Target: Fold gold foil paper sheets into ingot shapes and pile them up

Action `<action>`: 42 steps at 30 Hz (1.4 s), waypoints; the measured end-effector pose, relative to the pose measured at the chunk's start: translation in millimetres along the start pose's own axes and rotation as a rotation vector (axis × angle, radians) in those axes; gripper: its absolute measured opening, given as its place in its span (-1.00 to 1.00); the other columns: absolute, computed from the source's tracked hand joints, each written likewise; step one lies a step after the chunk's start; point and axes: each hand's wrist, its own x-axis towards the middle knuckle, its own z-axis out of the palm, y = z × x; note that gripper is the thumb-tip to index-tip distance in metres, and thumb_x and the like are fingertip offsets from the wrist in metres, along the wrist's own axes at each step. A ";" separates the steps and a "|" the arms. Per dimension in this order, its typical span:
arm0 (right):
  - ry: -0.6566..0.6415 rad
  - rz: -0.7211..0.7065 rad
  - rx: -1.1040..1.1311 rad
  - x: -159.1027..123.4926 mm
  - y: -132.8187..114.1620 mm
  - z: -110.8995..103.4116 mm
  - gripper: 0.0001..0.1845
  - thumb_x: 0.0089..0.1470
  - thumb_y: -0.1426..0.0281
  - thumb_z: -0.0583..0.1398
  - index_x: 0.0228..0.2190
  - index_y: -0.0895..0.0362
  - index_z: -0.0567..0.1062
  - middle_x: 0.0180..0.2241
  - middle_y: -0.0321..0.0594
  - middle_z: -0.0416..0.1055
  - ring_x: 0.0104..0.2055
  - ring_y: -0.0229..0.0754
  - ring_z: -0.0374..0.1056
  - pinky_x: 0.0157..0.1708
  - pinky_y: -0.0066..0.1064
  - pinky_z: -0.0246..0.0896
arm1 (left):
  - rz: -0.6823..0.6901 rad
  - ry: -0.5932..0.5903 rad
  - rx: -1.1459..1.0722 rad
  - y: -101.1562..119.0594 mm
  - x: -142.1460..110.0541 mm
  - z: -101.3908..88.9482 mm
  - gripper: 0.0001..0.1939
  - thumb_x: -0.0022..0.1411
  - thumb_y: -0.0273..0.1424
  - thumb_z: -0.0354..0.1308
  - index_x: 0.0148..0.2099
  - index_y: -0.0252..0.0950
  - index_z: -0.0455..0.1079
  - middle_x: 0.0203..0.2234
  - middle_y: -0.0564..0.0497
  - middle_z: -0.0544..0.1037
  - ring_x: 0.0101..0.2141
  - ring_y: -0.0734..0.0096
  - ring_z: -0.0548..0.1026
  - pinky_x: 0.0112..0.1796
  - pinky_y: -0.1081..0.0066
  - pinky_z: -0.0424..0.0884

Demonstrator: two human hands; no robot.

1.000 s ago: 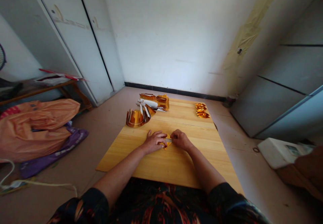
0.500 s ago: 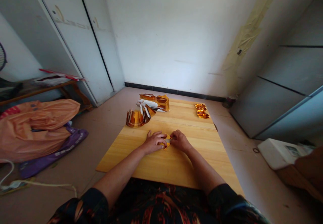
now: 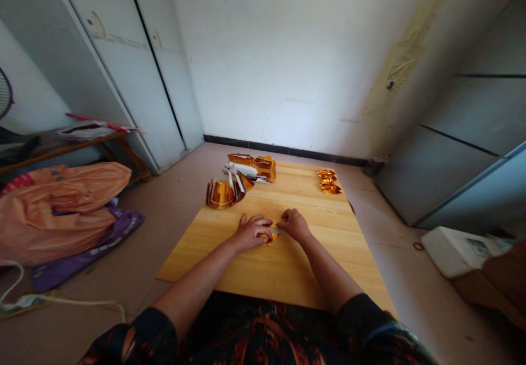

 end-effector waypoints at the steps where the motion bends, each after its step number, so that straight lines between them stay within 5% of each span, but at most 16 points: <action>1: -0.005 0.027 -0.030 -0.4 -5.0 0.7 -0.77 -0.14 0.31 0.28 -0.37 0.12 0.46 -0.29 -0.22 0.37 -0.33 -0.25 0.33 -0.41 -0.50 0.11 | 0.001 0.000 0.002 0.2 -0.2 -0.3 -0.78 0.13 -0.38 0.10 -0.22 0.05 0.48 0.14 0.16 0.31 0.20 0.07 0.09 0.09 -0.28 -0.27; 5: -0.027 0.096 -0.100 -0.4 -15.4 1.5 -0.73 -0.16 0.27 0.29 -0.37 0.11 0.44 -0.26 -0.17 0.36 -0.34 -0.22 0.36 -0.46 -0.48 0.09 | 0.010 -0.004 0.005 1.1 -0.6 -1.2 -0.76 0.13 -0.39 0.09 -0.20 0.05 0.48 0.15 0.15 0.31 0.20 0.07 0.09 0.08 -0.28 -0.26; 11: 0.013 0.082 -0.072 8.0 4.6 -3.1 -0.84 -0.21 0.49 0.28 -0.46 0.13 0.44 -0.37 -0.20 0.39 -0.38 -0.25 0.35 -0.46 -0.51 0.11 | 0.014 0.002 0.001 0.0 0.6 0.0 -0.79 0.13 -0.37 0.10 -0.22 0.05 0.48 0.14 0.16 0.32 0.20 0.05 0.10 0.07 -0.31 -0.24; 18: 0.003 0.098 -0.119 4.4 -7.6 -0.3 -0.69 -0.19 0.22 0.31 -0.41 0.12 0.43 -0.31 -0.14 0.38 -0.39 -0.21 0.38 -0.48 -0.47 0.14 | 0.011 0.007 -0.007 2.0 -0.6 -1.4 -0.78 0.13 -0.38 0.10 -0.21 0.04 0.48 0.14 0.14 0.32 0.20 0.06 0.09 0.08 -0.29 -0.26; 22: -0.018 0.087 -0.122 2.3 -7.8 -3.1 -0.76 -0.15 0.42 0.27 -0.33 0.13 0.44 -0.25 -0.10 0.40 -0.28 -0.13 0.39 -0.37 -0.41 0.19 | 0.003 -0.003 -0.004 3.5 -1.1 -2.7 -0.79 0.14 -0.38 0.10 -0.22 0.04 0.48 0.14 0.15 0.32 0.20 0.05 0.10 0.07 -0.29 -0.24; 27: 0.014 -0.226 0.051 -16.4 13.2 -6.8 -0.76 -0.05 0.61 0.11 -0.36 0.13 0.50 -0.29 -0.21 0.43 -0.29 -0.27 0.35 -0.28 -0.49 0.17 | -0.006 0.017 -0.017 3.9 -1.4 0.8 -0.80 0.14 -0.36 0.10 -0.23 0.03 0.48 0.14 0.14 0.32 0.19 0.06 0.10 0.08 -0.27 -0.26; 32: -0.013 -0.627 -0.017 -54.7 13.6 4.0 -0.82 0.07 0.53 0.12 -0.40 0.09 0.51 -0.36 -0.24 0.45 -0.24 -0.23 0.30 -0.21 -0.45 0.10 | -0.045 0.074 -0.044 10.0 -3.2 2.0 -0.75 0.13 -0.35 0.11 -0.11 -0.02 0.42 0.11 0.08 0.36 0.18 0.09 0.15 0.12 -0.19 -0.22; 37: 0.065 -0.594 -0.212 -72.3 -1.4 13.8 -0.86 0.15 0.35 0.12 -0.33 0.04 0.50 -0.27 -0.20 0.45 -0.16 -0.16 0.24 -0.23 -0.38 0.00 | -0.090 0.168 -0.080 15.3 -3.5 1.0 -0.59 0.09 -0.29 0.16 0.02 -0.13 0.26 0.00 -0.01 0.44 0.03 0.20 0.34 0.14 -0.09 -0.15; 42: 0.087 -0.604 -0.308 -77.3 -6.2 15.1 -0.81 0.20 0.34 0.07 -0.33 0.05 0.48 -0.29 -0.19 0.45 -0.18 -0.16 0.22 -0.23 -0.34 -0.06 | -0.049 0.132 -0.042 8.7 -2.8 3.8 -0.77 0.12 -0.25 0.15 -0.14 -0.15 0.36 0.05 0.01 0.41 0.12 0.13 0.23 0.11 -0.11 -0.14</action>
